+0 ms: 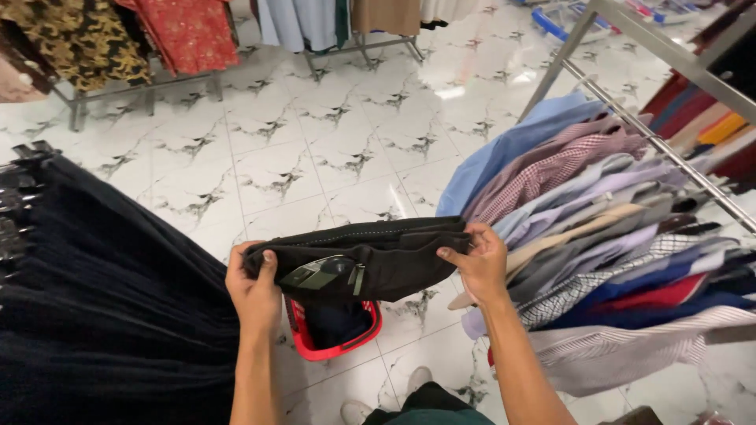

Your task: Hanging dark brown pants onto a clothing rack from a shopping basket.

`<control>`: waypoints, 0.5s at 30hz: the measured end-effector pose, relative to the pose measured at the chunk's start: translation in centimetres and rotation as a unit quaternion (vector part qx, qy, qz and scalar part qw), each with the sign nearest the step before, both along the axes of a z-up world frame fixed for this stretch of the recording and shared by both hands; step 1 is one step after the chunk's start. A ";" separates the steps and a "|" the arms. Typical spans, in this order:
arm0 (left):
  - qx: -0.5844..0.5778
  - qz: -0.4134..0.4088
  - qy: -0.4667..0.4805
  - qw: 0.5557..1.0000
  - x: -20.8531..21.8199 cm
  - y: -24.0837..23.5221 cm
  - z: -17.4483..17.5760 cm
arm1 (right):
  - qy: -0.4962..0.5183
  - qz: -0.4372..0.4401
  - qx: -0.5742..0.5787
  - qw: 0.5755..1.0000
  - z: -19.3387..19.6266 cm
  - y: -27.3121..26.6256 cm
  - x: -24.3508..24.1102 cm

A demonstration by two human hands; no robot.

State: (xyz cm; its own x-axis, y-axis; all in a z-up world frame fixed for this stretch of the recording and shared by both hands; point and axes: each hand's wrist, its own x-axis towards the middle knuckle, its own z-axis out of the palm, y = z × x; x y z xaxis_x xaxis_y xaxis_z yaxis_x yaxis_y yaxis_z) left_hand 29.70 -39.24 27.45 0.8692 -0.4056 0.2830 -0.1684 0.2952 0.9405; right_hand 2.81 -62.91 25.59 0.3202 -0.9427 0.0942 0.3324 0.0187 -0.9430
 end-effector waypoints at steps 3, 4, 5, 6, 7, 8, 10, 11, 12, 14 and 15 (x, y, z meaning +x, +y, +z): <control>-0.010 -0.013 -0.019 1.000 -1.3 -0.8 2.1 | -0.008 -0.009 -0.007 1.000 1.5 1.2 -1.6; -0.011 -0.015 -0.020 1.000 -1.6 -0.9 2.5 | -0.009 -0.011 -0.007 1.000 2.3 1.5 -2.2; -0.011 -0.019 -0.029 0.999 -1.9 -1.0 2.8 | -0.002 -0.011 -0.019 1.000 3.0 1.9 -2.8; -0.012 -0.018 -0.040 0.999 -2.1 -1.0 3.3 | 0.002 -0.008 -0.032 0.999 3.8 2.1 -3.1; -0.013 -0.017 -0.043 0.999 -2.2 -1.1 3.4 | -0.001 -0.006 -0.033 0.999 4.0 1.9 -3.9; -0.012 -0.018 -0.060 0.998 -2.3 -0.9 3.6 | 0.021 -0.021 -0.072 0.997 4.2 1.7 -4.4; -0.013 -0.010 -0.081 0.997 -3.0 -0.6 4.6 | 0.037 -0.028 -0.115 0.992 4.7 0.9 -5.3; -0.021 -0.023 -0.101 0.994 -3.6 -0.4 5.4 | 0.018 -0.041 -0.157 0.987 5.0 0.3 -5.6; -0.029 -0.034 -0.120 0.992 -4.2 0.0 6.4 | -0.003 -0.053 -0.199 0.979 5.5 -0.2 -5.8; -0.027 -0.016 -0.145 0.989 -5.6 0.9 9.0 | -0.032 -0.056 -0.224 0.972 6.5 -1.4 -5.2; -0.023 -0.010 -0.165 0.986 -6.4 1.5 10.3 | -0.054 -0.069 -0.246 0.965 6.9 -2.0 -4.9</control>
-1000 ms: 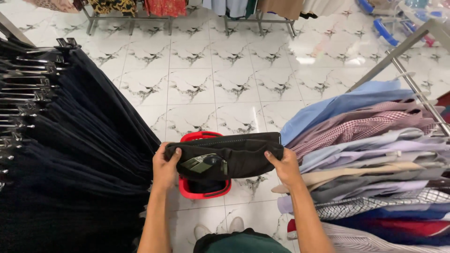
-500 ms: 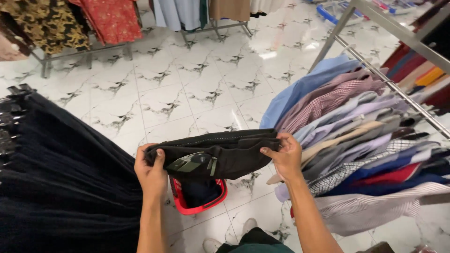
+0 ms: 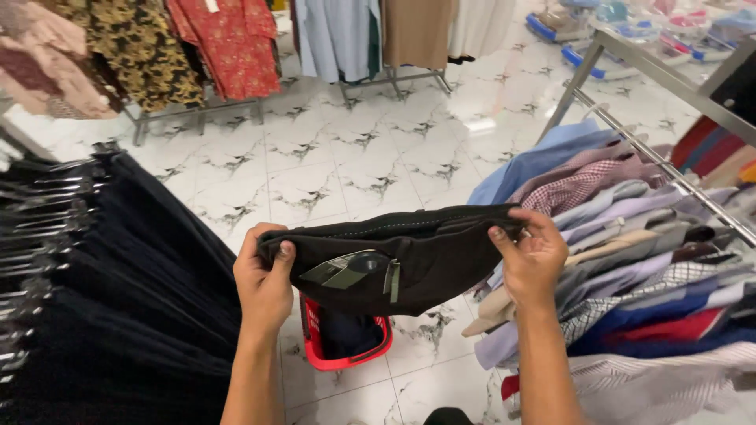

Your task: Hanging dark brown pants onto a clothing rack from a shopping basket.

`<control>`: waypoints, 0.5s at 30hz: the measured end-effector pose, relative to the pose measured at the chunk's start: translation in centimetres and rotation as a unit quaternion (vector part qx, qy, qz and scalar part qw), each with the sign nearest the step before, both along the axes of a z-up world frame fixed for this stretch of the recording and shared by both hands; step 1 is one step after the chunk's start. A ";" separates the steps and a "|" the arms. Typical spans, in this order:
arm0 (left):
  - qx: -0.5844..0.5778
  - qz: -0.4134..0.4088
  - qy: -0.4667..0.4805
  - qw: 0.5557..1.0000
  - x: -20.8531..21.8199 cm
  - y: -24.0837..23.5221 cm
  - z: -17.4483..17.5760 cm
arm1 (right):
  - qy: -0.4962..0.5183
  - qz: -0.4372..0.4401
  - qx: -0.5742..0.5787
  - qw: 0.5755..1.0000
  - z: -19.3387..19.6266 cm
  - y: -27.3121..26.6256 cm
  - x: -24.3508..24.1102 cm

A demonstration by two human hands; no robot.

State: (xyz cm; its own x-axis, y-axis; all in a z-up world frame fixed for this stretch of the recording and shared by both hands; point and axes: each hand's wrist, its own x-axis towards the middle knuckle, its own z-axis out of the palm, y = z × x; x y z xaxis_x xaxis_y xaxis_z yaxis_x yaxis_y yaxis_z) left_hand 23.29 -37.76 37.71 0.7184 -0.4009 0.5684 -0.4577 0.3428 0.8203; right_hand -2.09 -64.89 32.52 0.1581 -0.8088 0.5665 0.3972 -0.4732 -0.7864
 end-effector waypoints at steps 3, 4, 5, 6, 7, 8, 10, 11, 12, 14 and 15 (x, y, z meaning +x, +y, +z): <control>-0.008 0.062 -0.025 0.998 -1.8 1.8 1.5 | 0.038 0.033 -0.050 0.997 5.7 2.1 0.6; -0.013 0.080 -0.028 0.996 -2.7 2.3 2.1 | 0.034 0.051 -0.056 0.997 4.9 1.2 0.9; -0.016 0.104 -0.037 0.994 -3.8 3.1 2.5 | 0.056 0.049 -0.057 0.996 4.0 0.5 1.0; -0.018 0.127 -0.046 0.991 -5.0 3.8 3.0 | 0.079 0.046 -0.060 0.994 3.2 -0.2 1.2; -0.020 0.145 -0.046 0.988 -6.3 4.6 3.1 | 0.077 0.064 -0.064 0.993 3.4 1.0 1.0; -0.016 0.164 -0.047 0.985 -7.7 5.3 3.2 | 0.102 0.042 -0.069 0.991 3.6 2.1 0.8; -0.015 0.198 -0.056 0.978 -9.6 6.1 3.6 | 0.117 0.034 -0.081 0.989 4.2 4.0 0.8; 0.001 0.224 -0.061 0.973 -10.9 6.9 3.2 | 0.126 0.004 -0.080 0.989 4.0 5.4 0.3; 0.017 0.249 -0.065 0.966 -12.2 7.7 2.8 | 0.135 -0.026 -0.079 0.987 3.7 6.9 -0.2; 0.036 0.296 -0.063 0.952 -14.7 9.5 1.5 | 0.135 -0.016 -0.055 0.989 0.8 6.8 -0.4; 0.052 0.320 -0.060 0.944 -16.1 10.3 0.8 | 0.138 -0.030 -0.031 0.989 -0.7 6.7 -0.7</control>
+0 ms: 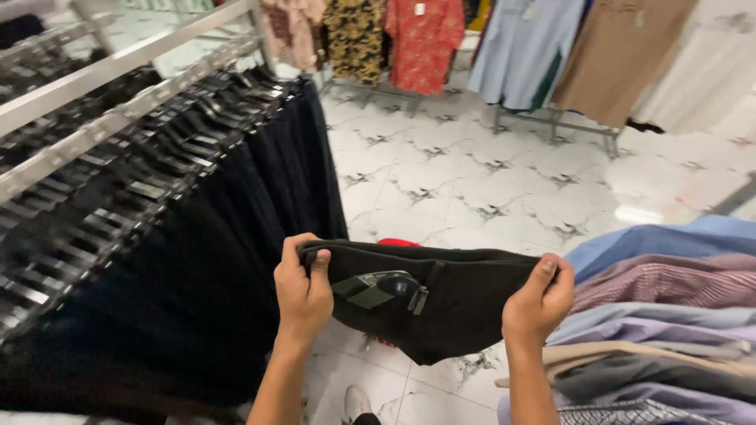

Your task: Hanging dark brown pants onto a clothing rack from a shopping basket.

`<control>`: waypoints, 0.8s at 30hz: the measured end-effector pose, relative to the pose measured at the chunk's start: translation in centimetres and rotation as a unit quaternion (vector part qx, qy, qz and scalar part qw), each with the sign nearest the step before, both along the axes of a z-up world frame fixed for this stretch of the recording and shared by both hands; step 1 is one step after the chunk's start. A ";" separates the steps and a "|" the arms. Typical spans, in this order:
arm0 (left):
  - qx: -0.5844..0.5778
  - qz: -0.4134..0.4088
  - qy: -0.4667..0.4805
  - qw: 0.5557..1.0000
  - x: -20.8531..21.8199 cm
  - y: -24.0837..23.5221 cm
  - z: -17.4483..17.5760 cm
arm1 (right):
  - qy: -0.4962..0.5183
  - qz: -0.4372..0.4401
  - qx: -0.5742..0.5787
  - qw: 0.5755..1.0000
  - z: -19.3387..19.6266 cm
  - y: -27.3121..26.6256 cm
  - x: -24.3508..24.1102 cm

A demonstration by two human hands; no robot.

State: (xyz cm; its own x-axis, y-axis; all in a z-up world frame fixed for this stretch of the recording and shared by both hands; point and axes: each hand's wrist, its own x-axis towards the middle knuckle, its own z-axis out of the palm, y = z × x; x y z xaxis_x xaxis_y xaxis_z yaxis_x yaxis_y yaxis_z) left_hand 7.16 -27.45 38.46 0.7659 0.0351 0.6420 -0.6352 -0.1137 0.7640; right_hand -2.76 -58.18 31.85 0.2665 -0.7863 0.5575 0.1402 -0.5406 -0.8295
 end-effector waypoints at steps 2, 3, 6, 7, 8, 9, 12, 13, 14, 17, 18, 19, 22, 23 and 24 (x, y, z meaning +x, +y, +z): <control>0.006 0.044 0.013 0.999 -2.4 2.2 -1.9 | 0.009 0.046 0.024 0.999 -1.1 0.7 0.2; 0.010 0.065 0.021 0.998 -3.7 3.3 -2.8 | 0.015 0.068 0.046 0.997 -1.7 1.1 0.4; 0.021 0.131 0.072 0.988 -9.7 6.7 -3.8 | 0.028 0.160 0.096 0.982 5.1 8.9 -1.2; 0.019 0.158 0.070 0.985 -11.2 7.6 -4.5 | 0.027 0.187 0.095 0.977 4.8 10.1 -1.2; -0.020 0.165 0.093 0.982 -12.7 8.5 -5.2 | 0.041 0.221 0.109 0.968 4.4 11.3 -1.4; -0.060 0.171 0.114 0.977 -14.1 9.3 -6.0 | 0.055 0.256 0.122 0.957 4.0 12.5 -1.6; -0.224 0.227 0.147 0.936 -15.9 11.8 -7.4 | 0.070 0.348 0.090 0.930 1.2 16.0 -1.5; -0.226 0.242 0.141 0.933 -16.1 13.0 -7.5 | 0.069 0.364 0.088 0.925 1.1 17.4 -1.1; -0.230 0.276 0.179 0.916 -16.5 14.1 -7.7 | 0.089 0.371 0.106 0.918 0.9 18.6 -1.1; -0.235 0.298 0.209 0.901 -17.8 17.4 -9.0 | 0.146 0.365 0.102 0.914 0.8 21.7 -0.4; -0.229 0.277 0.201 0.911 -18.0 18.7 -9.4 | 0.178 0.341 0.085 0.919 1.0 22.9 0.3; -0.233 0.288 0.193 0.909 -18.1 20.2 -9.7 | 0.174 0.354 0.081 0.915 0.9 24.1 1.4; -0.233 0.237 0.256 0.908 -20.4 23.3 -11.1 | 0.172 0.368 0.054 0.912 -0.1 27.1 3.4; -0.225 0.220 0.285 0.905 -21.2 24.5 -11.3 | 0.184 0.367 0.040 0.911 -0.6 28.1 4.1; -0.214 0.202 0.312 0.904 -21.8 25.9 -11.3 | 0.192 0.365 0.030 0.910 -1.0 29.5 4.8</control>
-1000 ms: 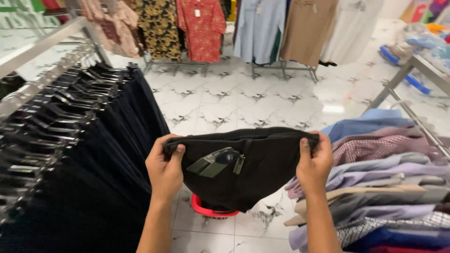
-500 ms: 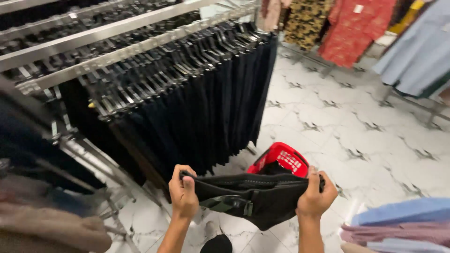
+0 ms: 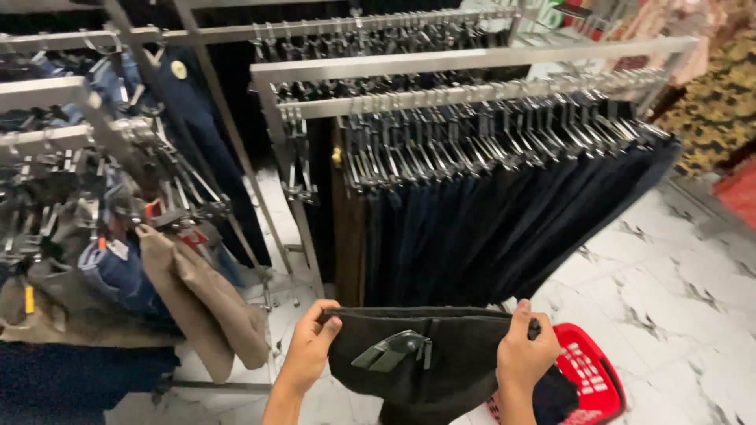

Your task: Hanging dark brown pants onto a clothing rack from a shopping basket.

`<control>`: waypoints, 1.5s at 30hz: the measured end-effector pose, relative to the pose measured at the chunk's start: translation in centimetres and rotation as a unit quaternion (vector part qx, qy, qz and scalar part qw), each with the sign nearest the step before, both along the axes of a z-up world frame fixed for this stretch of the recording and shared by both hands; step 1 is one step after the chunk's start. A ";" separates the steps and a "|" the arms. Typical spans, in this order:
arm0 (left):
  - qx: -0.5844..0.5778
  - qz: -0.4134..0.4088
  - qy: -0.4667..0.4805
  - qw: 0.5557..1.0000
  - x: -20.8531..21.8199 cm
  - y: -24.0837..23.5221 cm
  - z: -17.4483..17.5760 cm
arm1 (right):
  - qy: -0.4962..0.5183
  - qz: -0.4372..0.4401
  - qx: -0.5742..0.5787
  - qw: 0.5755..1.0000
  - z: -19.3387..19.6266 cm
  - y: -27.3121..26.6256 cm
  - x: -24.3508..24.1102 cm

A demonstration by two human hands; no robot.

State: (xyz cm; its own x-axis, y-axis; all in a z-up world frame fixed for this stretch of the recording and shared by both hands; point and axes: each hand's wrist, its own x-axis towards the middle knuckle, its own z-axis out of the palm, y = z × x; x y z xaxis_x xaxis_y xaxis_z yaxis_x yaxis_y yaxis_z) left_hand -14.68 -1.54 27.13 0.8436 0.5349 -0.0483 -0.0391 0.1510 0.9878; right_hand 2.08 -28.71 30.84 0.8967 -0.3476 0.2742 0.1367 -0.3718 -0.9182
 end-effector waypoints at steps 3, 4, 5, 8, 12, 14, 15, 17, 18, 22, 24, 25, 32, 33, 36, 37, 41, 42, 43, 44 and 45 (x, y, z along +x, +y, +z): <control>0.007 0.009 0.035 0.999 -1.8 3.6 0.0 | 0.037 0.032 -0.019 0.999 0.3 3.8 0.5; 0.004 0.018 0.037 0.999 -1.9 4.4 -0.6 | 0.039 0.041 -0.021 0.998 -0.6 4.7 0.9; 0.008 0.044 0.014 0.999 -2.1 5.3 -1.1 | 0.023 0.067 -0.044 0.997 -1.6 5.6 1.2; -0.006 0.120 -0.051 0.991 -1.1 8.7 -3.7 | -0.002 0.110 -0.070 0.991 -4.1 9.2 2.6; -0.220 0.066 -0.195 0.954 -1.0 12.4 -3.7 | -0.025 0.139 0.031 0.989 -3.3 14.6 3.2; -0.180 0.084 -0.200 0.959 -1.3 13.1 -2.7 | -0.031 0.166 0.066 0.983 -3.8 16.3 4.5; -0.136 0.092 -0.210 0.964 -1.3 13.4 -2.1 | -0.044 0.186 0.106 0.976 -3.9 17.0 5.3; -0.082 0.090 -0.157 0.980 -3.0 14.3 -1.1 | -0.030 0.200 0.131 0.970 -3.8 18.4 6.0; -0.028 0.081 -0.103 0.991 -3.9 14.6 -0.6 | -0.016 0.209 0.157 0.965 -3.7 19.0 6.4; 0.041 0.128 -0.037 0.990 -4.9 14.4 0.1 | -0.009 0.237 0.182 0.954 -2.7 20.8 6.2; 0.062 0.193 -0.012 0.979 -4.9 14.5 -1.6 | -0.001 0.247 0.174 0.953 -2.7 21.2 6.1; 0.065 0.198 -0.012 0.978 -4.3 14.9 -1.4 | -0.001 0.251 0.176 0.952 -2.5 21.9 6.3; 0.132 0.421 -0.058 0.895 -2.7 13.8 -1.1 | -0.039 0.396 0.123 0.909 -4.5 22.7 7.2; 0.129 0.462 -0.067 0.875 -2.5 13.8 -1.5 | -0.003 0.471 0.135 0.872 -4.0 22.6 6.8; 0.141 0.539 -0.015 0.830 -1.5 13.9 -1.9 | 0.035 0.606 0.191 0.771 -2.9 21.7 6.6; 0.138 0.543 -0.021 0.828 -1.1 14.6 -1.5 | 0.029 0.610 0.188 0.769 -3.3 22.0 7.4; 0.089 0.554 -0.065 0.825 0.8 13.7 -0.9 | 0.135 0.641 0.276 0.703 -4.2 20.2 10.0; 0.052 0.552 -0.108 0.825 1.0 13.7 -0.5 | 0.148 0.631 0.281 0.708 -4.2 20.1 10.3; 0.053 0.555 -0.107 0.824 1.5 13.2 -0.1 | 0.150 0.633 0.281 0.705 -4.6 19.7 10.8; 0.042 0.552 -0.142 0.820 1.9 13.0 0.4 | 0.141 0.626 0.303 0.704 -5.2 19.6 11.1; 0.031 0.549 -0.177 0.816 2.2 12.7 0.9 | 0.131 0.619 0.324 0.703 -5.7 19.4 11.4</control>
State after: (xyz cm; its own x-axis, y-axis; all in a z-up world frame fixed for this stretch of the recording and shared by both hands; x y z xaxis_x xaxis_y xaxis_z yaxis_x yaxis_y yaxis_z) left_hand -12.48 11.19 28.06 -0.1912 0.9701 0.1498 -0.4012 -0.2165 0.8900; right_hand 13.51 -9.26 25.15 0.6129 0.7679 0.1864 -0.2190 0.3917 -0.8937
